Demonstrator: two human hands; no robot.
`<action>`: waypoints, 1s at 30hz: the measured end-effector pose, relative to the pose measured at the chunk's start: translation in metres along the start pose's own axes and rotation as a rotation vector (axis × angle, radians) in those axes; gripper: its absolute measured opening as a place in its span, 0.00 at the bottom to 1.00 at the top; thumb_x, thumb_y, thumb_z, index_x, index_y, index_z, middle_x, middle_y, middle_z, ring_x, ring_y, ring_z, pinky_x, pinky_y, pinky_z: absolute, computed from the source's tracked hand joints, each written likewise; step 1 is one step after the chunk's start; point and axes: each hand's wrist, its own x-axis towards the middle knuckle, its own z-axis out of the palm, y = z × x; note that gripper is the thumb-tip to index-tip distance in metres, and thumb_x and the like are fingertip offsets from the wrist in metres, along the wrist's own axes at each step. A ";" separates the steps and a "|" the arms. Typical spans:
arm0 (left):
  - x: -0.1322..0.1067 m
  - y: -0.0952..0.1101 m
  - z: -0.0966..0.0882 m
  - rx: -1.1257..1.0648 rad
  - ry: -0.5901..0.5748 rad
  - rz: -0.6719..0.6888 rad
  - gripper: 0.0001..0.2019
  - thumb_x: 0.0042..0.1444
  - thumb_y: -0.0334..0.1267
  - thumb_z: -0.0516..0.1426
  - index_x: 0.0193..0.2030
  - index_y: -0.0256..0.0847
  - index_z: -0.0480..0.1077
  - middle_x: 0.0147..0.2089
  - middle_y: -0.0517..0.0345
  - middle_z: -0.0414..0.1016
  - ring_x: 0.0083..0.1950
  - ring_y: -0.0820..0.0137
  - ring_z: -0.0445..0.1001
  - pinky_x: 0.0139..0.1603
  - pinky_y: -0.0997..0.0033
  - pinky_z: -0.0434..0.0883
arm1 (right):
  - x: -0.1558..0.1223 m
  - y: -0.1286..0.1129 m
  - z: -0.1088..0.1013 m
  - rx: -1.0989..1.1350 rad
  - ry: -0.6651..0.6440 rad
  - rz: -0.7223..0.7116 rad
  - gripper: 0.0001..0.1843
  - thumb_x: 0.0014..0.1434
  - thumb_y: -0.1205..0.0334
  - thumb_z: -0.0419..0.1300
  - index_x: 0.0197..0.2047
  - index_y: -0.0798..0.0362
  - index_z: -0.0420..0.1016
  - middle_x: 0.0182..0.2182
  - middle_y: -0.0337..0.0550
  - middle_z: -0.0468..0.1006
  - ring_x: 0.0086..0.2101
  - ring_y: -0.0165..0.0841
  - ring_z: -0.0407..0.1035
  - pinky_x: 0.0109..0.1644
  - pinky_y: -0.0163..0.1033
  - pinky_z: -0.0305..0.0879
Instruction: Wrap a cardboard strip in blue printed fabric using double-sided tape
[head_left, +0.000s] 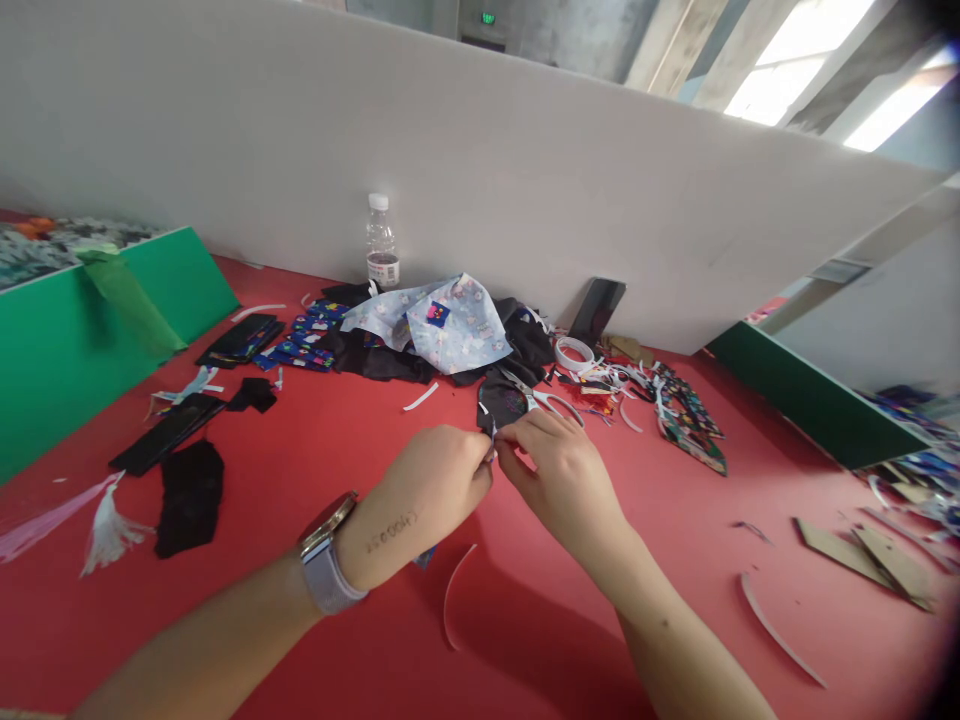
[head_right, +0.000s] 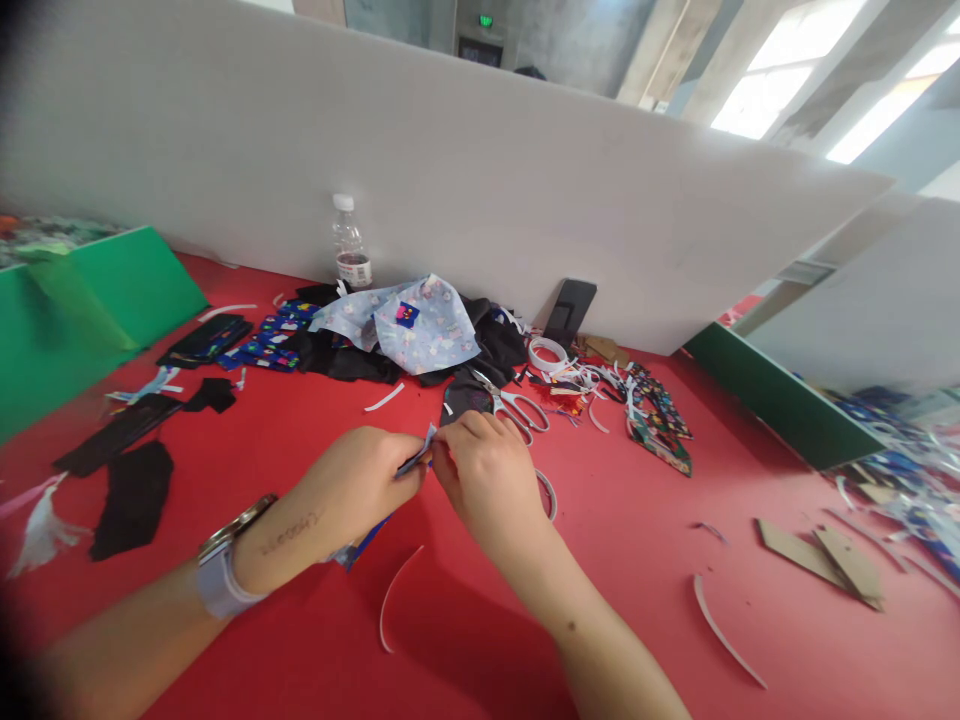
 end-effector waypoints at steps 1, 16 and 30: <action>0.000 0.000 0.000 -0.010 -0.003 -0.006 0.13 0.57 0.33 0.48 0.22 0.40 0.62 0.18 0.56 0.69 0.18 0.73 0.63 0.21 0.70 0.44 | 0.000 0.000 0.000 0.005 0.000 0.003 0.07 0.56 0.71 0.57 0.31 0.55 0.75 0.27 0.43 0.73 0.29 0.33 0.66 0.36 0.38 0.59; 0.004 -0.004 -0.007 -0.129 -0.053 -0.110 0.15 0.57 0.39 0.49 0.20 0.39 0.57 0.16 0.62 0.60 0.18 0.77 0.55 0.21 0.71 0.43 | 0.003 0.002 -0.005 0.153 -0.069 0.058 0.07 0.60 0.69 0.56 0.36 0.53 0.76 0.31 0.42 0.75 0.32 0.32 0.69 0.36 0.36 0.62; 0.004 0.000 -0.007 -0.112 -0.055 -0.088 0.14 0.55 0.37 0.49 0.19 0.40 0.60 0.16 0.60 0.64 0.18 0.76 0.55 0.21 0.70 0.43 | 0.002 -0.002 -0.003 0.066 -0.013 0.015 0.07 0.58 0.71 0.56 0.33 0.54 0.74 0.29 0.43 0.75 0.30 0.33 0.67 0.36 0.38 0.61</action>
